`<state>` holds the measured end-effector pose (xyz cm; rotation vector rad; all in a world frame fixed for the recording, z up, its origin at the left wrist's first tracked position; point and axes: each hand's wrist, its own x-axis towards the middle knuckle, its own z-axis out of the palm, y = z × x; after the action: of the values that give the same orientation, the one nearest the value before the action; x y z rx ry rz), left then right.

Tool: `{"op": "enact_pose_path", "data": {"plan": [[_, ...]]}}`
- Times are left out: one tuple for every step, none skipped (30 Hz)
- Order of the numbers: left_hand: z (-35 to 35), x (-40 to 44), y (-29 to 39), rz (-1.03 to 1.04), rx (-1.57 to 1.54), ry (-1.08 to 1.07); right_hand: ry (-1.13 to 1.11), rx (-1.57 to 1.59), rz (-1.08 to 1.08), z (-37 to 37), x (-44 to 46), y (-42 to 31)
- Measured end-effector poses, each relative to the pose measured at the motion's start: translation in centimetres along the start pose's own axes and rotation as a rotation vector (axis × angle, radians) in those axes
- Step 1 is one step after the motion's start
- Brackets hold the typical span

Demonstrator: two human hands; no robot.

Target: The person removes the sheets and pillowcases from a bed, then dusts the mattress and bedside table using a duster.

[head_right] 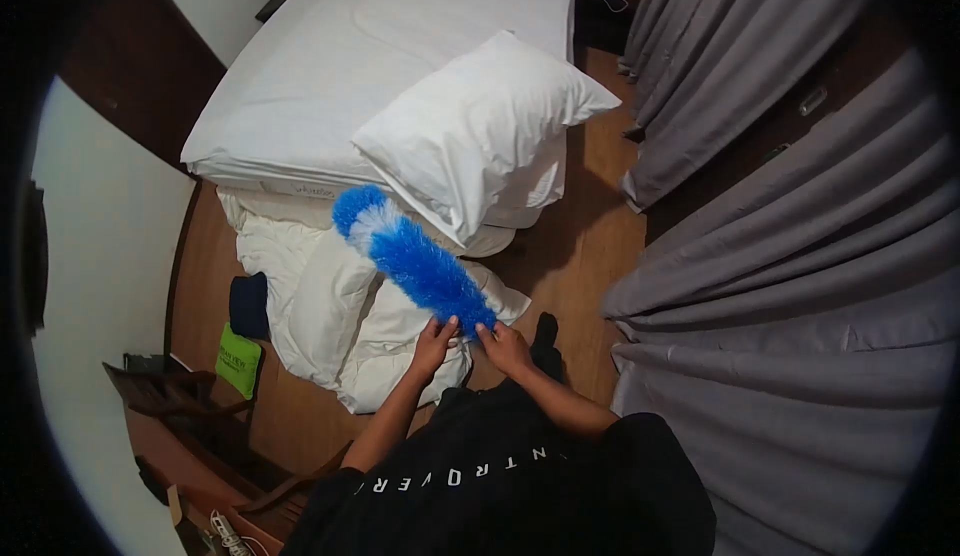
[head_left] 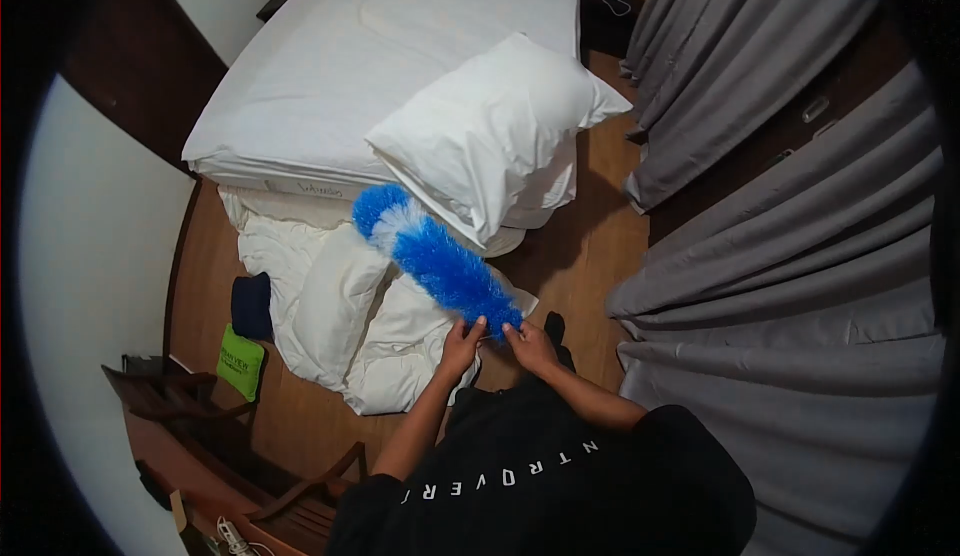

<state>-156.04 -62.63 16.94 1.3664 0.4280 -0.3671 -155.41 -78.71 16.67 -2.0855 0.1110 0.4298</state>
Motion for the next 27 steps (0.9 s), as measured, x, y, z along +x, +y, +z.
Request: {"op": "enact_pose_path", "data": {"plan": [[1.1, 0.9, 0.3, 0.016, 0.039, -0.001, 0.025, 0.057, -0.015, -1.1, 0.3, -0.2], [2.2, 2.0, 0.9, 0.036, 0.076, -0.001, 0.052, 0.113, -0.033, -2.3, 1.0, -0.5], [3.5, 2.6, 2.2, 0.016, 0.069, -0.055, 0.052, 0.125, -0.028, -3.8, 1.8, -0.4], [4.8, 3.4, 3.0, 0.011, 0.079, -0.053, 0.046, 0.122, 0.016, -5.4, 2.8, -0.4], [6.1, 4.4, 3.8, 0.016, 0.078, -0.063, 0.04, 0.119, 0.056, -7.0, 3.7, -0.2], [7.4, 5.3, 4.6, 0.02, 0.074, -0.07, 0.036, 0.125, 0.056, -8.2, 4.8, 0.8], [8.6, 5.8, 5.9, 0.033, 0.066, -0.043, 0.08, 0.12, 0.019, -9.0, 6.2, 2.3], [9.7, 7.1, 6.4, 0.029, 0.069, -0.037, 0.123, 0.117, -0.015, -9.9, 7.7, 3.9], [10.3, 8.7, 6.4, 0.038, 0.009, 0.005, 0.192, 0.16, -0.061, -10.8, 9.1, 5.4], [10.8, 10.3, 6.2, 0.047, -0.054, 0.047, 0.183, 0.158, -0.057, -12.5, 9.6, 5.3], [10.9, 12.2, 6.0, 0.131, -0.085, 0.14, 0.211, 0.189, -0.031, -14.4, 10.3, 5.2], [10.5, 14.4, 5.7, 0.154, -0.026, 0.306, 0.24, 0.217, -0.008, -16.5, 10.9, 4.3], [10.1, 15.5, 6.8, 0.086, 0.051, 0.412, 0.279, 0.204, -0.051, -18.6, 11.3, 3.2], [9.6, 17.1, 6.9, 0.117, -0.061, 0.51, 0.265, 0.192, -0.057, -19.7, 12.8, 4.0], [10.0, 17.4, 8.9, 0.038, -0.122, 0.599, 0.295, 0.297, -0.064, -20.8, 14.7, 5.3], [9.4, 18.3, 9.0, 0.051, -0.178, 0.605, 0.324, 0.404, -0.067, -21.7, 15.8, 5.2], [9.1, 19.1, 8.8, 0.124, -0.049, 0.679, 0.34, 0.429, -0.056, -22.7, 16.8, 5.2], [9.3, 19.5, 9.7, 0.196, 0.084, 0.748, 0.329, 0.424, -0.06, -23.7, 17.9, 4.5], [9.6, 20.0, 10.5, 0.195, 0.079, 0.756, 0.347, 0.499, -0.049, -24.4, 19.0, 3.8], [9.8, 20.5, 11.1, 0.253, 0.122, 0.722, 0.364, 0.572, -0.034, -25.2, 20.1, 3.2], [10.2, 20.8, 12.1, 0.309, 0.165, 0.686, 0.366, 0.45, 0.026, -26.1, 21.3, 2.9], [10.5, 21.7, 12.6, 0.3, 0.155, 0.693, 0.358, 0.438, 0.028, -26.5, 22.3, 1.6], [10.8, 22.8, 13.1, 0.326, 0.256, 0.809, 0.465, 0.348, -0.088, -26.9, 23.3, 0.2], [11.1, 24.0, 13.8, 0.354, 0.357, 0.926, 0.568, 0.256, -0.213, -27.5, 24.3, -1.6], [11.9, 24.2, 15.5, 0.215, 0.137, 0.846, 0.505, 0.222, -0.097, -28.6, 25.0, -3.4], [12.3, 25.6, 16.2, 0.211, 0.122, 0.855, 0.495, 0.21, -0.105, -29.1, 26.4, -3.9], [12.6, 27.0, 16.9, 0.024, 0.075, 0.861, 0.487, 0.169, -0.108, -29.6, 27.9, -4.3]]}}
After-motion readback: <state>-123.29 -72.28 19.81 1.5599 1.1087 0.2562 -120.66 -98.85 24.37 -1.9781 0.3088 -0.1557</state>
